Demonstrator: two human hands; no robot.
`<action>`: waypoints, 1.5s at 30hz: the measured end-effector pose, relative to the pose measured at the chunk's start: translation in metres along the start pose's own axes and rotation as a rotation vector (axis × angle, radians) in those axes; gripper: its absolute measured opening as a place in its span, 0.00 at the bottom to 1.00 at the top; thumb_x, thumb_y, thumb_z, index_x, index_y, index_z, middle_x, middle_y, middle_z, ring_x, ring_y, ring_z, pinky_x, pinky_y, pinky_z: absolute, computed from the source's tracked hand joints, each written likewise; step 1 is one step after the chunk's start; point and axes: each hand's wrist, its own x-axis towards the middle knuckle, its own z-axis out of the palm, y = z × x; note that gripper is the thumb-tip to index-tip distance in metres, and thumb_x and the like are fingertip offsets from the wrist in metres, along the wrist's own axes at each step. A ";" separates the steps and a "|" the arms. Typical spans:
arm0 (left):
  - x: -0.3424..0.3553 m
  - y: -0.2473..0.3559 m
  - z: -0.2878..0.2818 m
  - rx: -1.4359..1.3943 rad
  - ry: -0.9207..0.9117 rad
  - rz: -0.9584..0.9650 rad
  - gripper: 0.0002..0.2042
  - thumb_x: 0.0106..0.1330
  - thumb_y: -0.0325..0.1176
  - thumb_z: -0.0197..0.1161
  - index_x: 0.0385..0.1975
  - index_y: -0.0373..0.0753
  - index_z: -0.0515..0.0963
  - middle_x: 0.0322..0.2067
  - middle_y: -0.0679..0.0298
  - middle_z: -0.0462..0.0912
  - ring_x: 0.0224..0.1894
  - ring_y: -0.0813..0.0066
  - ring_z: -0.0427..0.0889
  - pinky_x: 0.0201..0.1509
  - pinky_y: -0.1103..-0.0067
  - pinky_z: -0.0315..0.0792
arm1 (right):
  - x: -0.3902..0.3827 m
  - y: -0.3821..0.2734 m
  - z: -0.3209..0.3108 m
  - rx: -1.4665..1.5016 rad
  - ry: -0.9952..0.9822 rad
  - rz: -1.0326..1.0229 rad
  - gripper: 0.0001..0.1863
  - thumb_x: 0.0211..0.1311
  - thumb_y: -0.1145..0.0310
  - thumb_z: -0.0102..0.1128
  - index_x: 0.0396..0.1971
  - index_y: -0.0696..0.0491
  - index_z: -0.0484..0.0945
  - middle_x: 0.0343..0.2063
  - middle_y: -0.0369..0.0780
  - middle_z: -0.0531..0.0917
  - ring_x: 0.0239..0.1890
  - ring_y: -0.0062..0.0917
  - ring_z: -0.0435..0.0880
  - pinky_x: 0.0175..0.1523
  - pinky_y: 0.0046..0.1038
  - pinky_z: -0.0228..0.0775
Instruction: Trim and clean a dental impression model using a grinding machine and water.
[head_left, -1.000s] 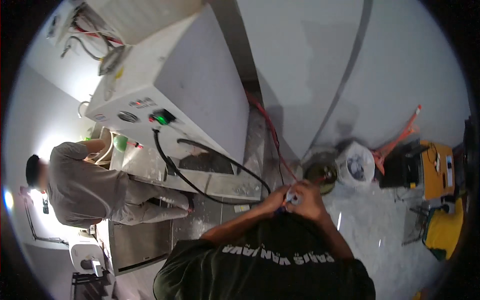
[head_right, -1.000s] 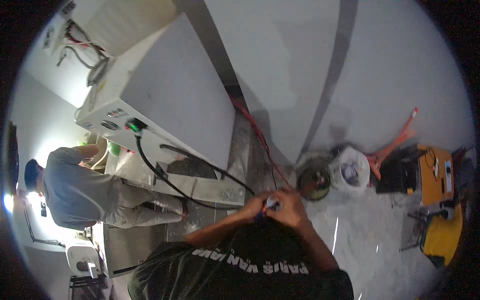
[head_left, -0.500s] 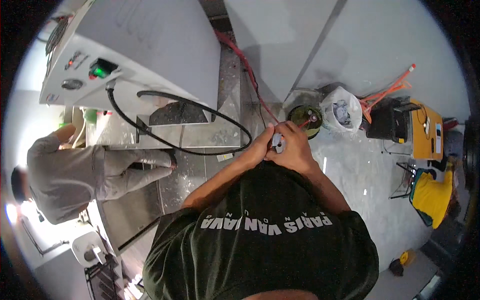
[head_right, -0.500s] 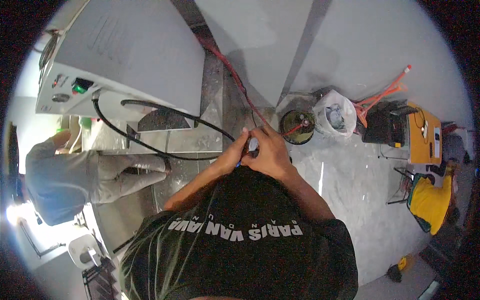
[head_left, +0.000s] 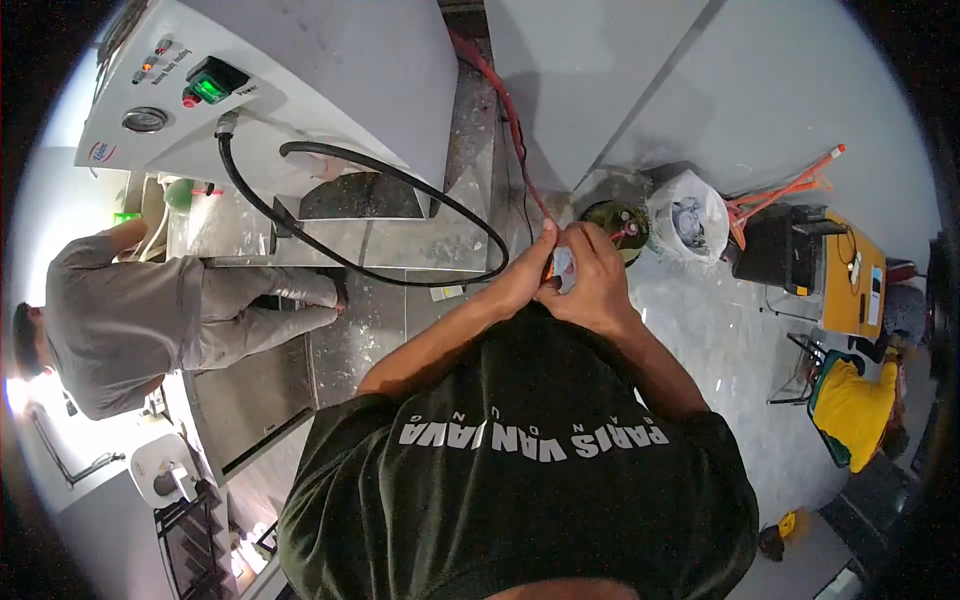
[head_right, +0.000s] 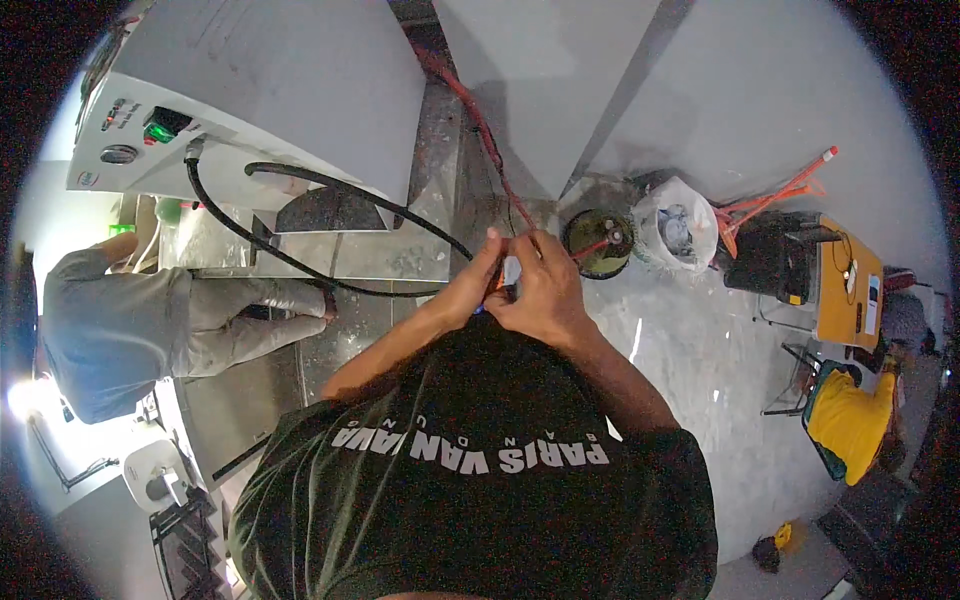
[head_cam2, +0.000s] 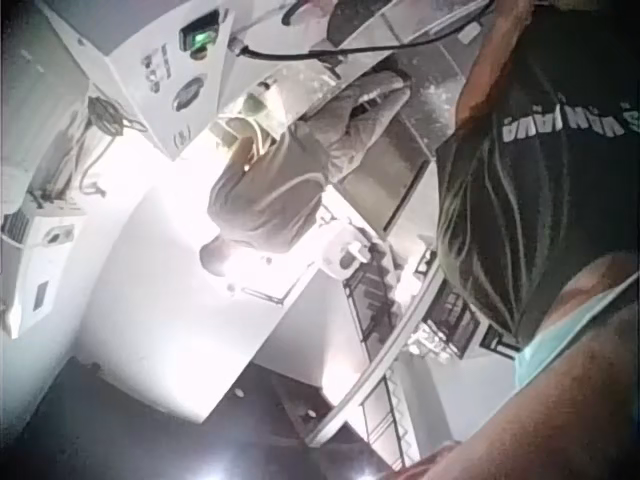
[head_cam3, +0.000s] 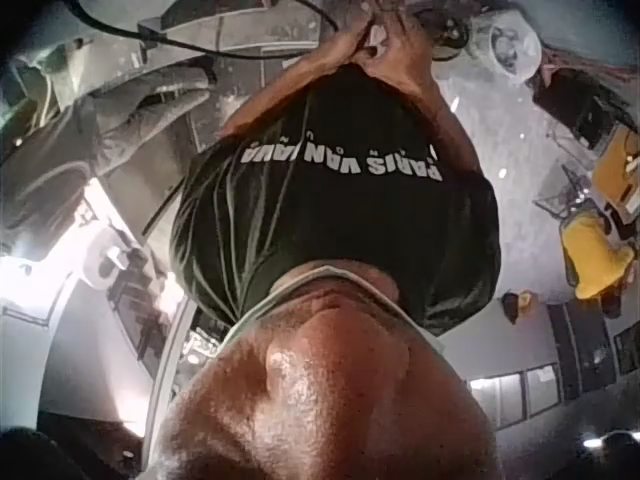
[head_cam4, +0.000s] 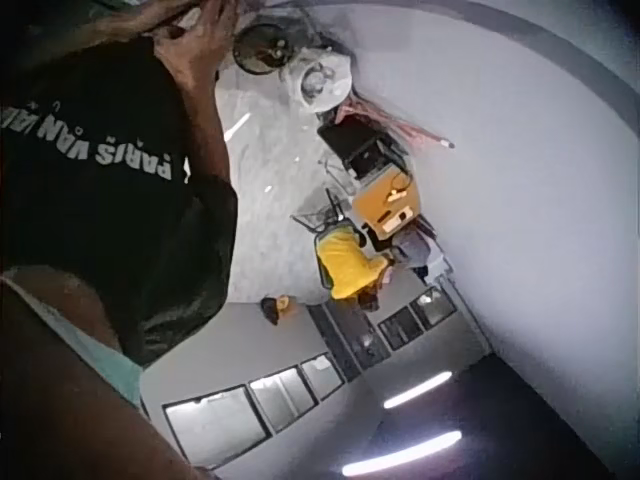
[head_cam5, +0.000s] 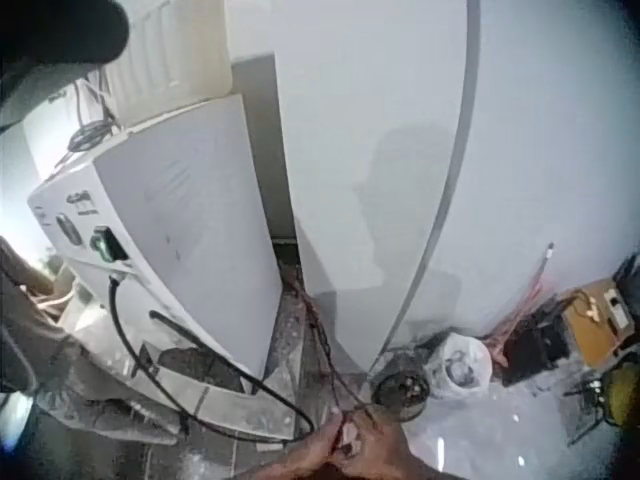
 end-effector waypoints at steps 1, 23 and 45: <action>0.001 0.001 0.001 -0.055 0.018 0.040 0.34 0.75 0.63 0.30 0.53 0.39 0.73 0.42 0.66 0.77 0.41 0.80 0.74 0.43 0.79 0.70 | 0.002 0.000 -0.002 0.022 -0.009 0.011 0.27 0.36 0.68 0.72 0.42 0.58 0.76 0.39 0.47 0.76 0.42 0.42 0.80 0.42 0.40 0.75; -0.004 0.013 0.000 0.329 0.115 0.463 0.26 0.79 0.48 0.35 0.50 0.32 0.77 0.17 0.65 0.77 0.16 0.80 0.73 0.20 0.81 0.64 | -0.006 0.015 -0.014 0.932 -0.002 0.458 0.12 0.69 0.70 0.57 0.42 0.63 0.81 0.29 0.36 0.82 0.31 0.16 0.76 0.39 0.22 0.69; 0.003 0.022 0.008 0.654 0.057 0.880 0.25 0.77 0.42 0.39 0.58 0.28 0.74 0.31 0.53 0.86 0.30 0.63 0.86 0.37 0.74 0.77 | -0.011 0.013 -0.025 1.187 -0.010 0.508 0.12 0.72 0.65 0.56 0.41 0.61 0.81 0.29 0.32 0.80 0.30 0.14 0.76 0.38 0.20 0.69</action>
